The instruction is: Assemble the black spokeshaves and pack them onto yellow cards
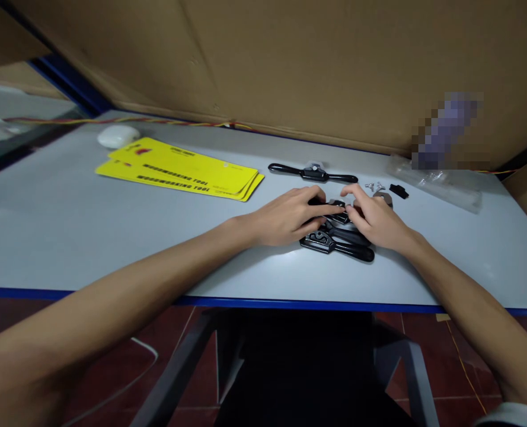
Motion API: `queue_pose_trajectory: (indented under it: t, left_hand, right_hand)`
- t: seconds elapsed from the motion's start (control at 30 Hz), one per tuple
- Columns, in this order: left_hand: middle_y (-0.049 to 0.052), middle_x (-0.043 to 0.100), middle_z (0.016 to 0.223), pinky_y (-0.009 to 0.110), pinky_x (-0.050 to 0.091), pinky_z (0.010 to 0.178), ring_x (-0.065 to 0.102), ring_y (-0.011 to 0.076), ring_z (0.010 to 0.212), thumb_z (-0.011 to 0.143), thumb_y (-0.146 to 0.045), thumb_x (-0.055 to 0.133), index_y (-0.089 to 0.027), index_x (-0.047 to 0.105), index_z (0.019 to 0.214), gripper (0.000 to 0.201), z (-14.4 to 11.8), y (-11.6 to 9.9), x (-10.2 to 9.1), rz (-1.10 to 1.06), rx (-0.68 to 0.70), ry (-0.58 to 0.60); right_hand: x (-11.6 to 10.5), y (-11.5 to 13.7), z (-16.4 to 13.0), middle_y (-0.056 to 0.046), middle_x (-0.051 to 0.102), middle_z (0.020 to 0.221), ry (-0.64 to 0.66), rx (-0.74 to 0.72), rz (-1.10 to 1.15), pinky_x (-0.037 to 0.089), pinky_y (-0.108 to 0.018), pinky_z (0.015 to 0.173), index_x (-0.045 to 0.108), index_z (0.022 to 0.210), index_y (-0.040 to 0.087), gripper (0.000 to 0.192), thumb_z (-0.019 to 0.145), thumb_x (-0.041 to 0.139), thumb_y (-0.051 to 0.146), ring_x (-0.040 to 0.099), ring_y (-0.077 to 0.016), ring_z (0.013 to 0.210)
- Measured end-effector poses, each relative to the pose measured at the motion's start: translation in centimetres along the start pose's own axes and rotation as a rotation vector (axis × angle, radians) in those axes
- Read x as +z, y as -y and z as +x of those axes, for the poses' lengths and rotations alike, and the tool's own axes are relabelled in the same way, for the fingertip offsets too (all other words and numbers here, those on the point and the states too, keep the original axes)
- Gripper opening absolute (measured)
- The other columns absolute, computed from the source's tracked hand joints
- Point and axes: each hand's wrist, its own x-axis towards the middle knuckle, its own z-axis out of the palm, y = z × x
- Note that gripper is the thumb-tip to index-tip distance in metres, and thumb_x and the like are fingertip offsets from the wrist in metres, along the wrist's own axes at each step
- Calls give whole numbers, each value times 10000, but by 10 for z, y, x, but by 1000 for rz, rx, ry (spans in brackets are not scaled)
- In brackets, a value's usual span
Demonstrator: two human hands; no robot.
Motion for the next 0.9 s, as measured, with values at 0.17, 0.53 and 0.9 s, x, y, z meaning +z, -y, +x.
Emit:
queue_pose_trajectory:
  t: [0.17,0.53,0.9]
  left_hand:
    - [143,623,1199,423,531,935,599,254,994,1080,-321,374,-215,581,1514,492,-1,0,-1,3,-7,-13]
    - [136,624,1152,433,538,956,605,256,987,1083,-356,391,-188,638,1299,369,-1,-1,-3,-21,-21,-6]
    - [142,629,1146,437,534,941,608,264,982,1082,-328,373,-181,591,1434,440,0,-2,-2,-10,-5,-20]
  right_hand:
    - [-2,0,-1,51,507,616,22,10,45,351,-388,672,445,1221,258,215,1018,376,280,488,-218,585]
    - [-3,0,0,56,502,613,29,-2,23,347,-374,656,455,1225,252,225,1011,390,276,487,-209,582]
    - [-4,3,0,47,511,613,43,14,28,350,-384,663,470,1248,248,256,1010,379,280,489,-218,581]
